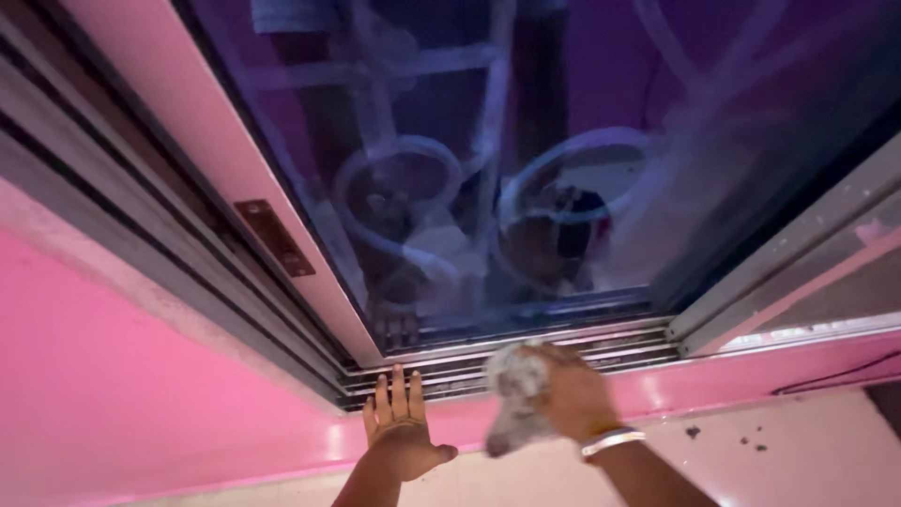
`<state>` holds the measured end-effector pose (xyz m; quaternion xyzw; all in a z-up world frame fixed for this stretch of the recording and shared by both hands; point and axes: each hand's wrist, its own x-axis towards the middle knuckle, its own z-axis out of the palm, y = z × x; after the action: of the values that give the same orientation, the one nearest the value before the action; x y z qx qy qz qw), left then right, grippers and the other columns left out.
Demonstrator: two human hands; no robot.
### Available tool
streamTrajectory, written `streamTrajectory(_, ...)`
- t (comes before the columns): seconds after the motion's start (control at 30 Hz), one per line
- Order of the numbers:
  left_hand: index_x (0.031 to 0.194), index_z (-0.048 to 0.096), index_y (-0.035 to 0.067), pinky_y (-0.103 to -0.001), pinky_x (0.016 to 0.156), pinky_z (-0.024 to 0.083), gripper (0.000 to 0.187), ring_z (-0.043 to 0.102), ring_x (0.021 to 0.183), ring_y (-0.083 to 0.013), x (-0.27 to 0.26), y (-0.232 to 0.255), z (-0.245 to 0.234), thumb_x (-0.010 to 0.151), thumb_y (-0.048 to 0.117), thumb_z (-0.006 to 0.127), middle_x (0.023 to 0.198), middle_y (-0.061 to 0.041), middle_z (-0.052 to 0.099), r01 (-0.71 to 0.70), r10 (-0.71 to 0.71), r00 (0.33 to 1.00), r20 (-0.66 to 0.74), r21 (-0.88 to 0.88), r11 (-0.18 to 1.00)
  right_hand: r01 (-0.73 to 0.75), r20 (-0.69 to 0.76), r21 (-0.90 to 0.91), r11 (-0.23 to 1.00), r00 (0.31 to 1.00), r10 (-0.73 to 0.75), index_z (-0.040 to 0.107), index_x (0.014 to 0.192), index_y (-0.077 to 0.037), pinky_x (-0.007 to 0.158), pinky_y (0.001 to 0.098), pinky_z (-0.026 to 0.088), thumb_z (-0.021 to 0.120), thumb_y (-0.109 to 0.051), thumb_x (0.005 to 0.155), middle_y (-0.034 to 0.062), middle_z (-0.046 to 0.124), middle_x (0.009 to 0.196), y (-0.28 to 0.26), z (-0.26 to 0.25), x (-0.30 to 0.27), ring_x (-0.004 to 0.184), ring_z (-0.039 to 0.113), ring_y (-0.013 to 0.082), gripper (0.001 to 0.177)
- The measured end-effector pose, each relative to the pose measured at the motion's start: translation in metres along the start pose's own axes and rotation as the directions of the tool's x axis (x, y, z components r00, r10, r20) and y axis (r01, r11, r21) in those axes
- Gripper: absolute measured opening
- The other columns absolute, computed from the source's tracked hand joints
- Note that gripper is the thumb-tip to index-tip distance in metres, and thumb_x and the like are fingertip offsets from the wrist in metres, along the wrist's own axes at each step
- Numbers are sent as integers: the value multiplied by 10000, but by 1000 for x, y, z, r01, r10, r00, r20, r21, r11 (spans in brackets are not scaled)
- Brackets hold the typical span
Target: The person cleans a window and its frame using a cloth and a spray bottle, wiping the glass and the white metal structure.
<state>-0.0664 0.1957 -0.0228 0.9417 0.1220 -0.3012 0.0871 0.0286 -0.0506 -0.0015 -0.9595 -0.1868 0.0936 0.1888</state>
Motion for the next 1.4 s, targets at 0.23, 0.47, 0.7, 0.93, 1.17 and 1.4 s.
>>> streamTrajectory(0.23,1638,-95,109,-561,1247,-33,1352,-170,1576,-415,-4,1,3,758,700,746,1709,-179,-222,-9,9,1000,-6,-50,999,-336,-154,-337,879,941,300,544,1394,-252,1002,429,541,847,-322,740,60,632,1362,117,-71,-20,1238,629,300,725)
streamTrajectory(0.47,1637,-77,128,-569,1240,-31,1354,-164,1569,-414,-1,0,10,735,636,795,1711,-167,-197,-20,17,999,-42,-85,996,-394,-100,-290,872,919,382,471,1448,-234,985,418,561,851,-346,737,107,654,1264,71,-54,-14,1179,663,309,814)
streamTrajectory(0.7,1641,-90,134,-564,1245,-38,1384,-174,1570,-415,-5,4,4,726,634,820,1710,-169,-205,4,-5,1000,-18,-81,997,-48,-22,-107,993,999,46,449,1415,-199,955,423,538,857,-326,726,126,600,1259,-44,15,1,1142,631,304,811)
streamTrajectory(0.93,1640,-93,144,-552,1251,-22,1380,-157,1580,-405,-6,3,-1,727,657,805,1715,-166,-202,15,-16,1000,-4,-53,998,71,56,-168,983,996,-62,501,1433,-265,959,418,533,847,-309,725,75,565,1342,-41,-2,0,1197,591,298,789)
streamTrajectory(1.17,1642,-119,137,-559,1253,-26,1376,-163,1583,-396,-10,4,-2,745,689,768,1713,-168,-215,16,-15,1000,27,-25,1000,-158,16,-577,802,979,204,593,1351,-257,1011,398,523,849,-362,732,35,689,1224,78,-70,-11,1201,621,236,678)
streamTrajectory(1.4,1627,-48,124,-556,1250,-13,1189,-124,1571,-381,-11,5,7,852,674,667,1708,-154,-159,-16,8,997,-83,-93,996,-220,-141,-522,824,975,172,596,1327,-165,1035,409,511,818,-511,685,104,680,1197,110,-68,-15,1159,638,297,762)
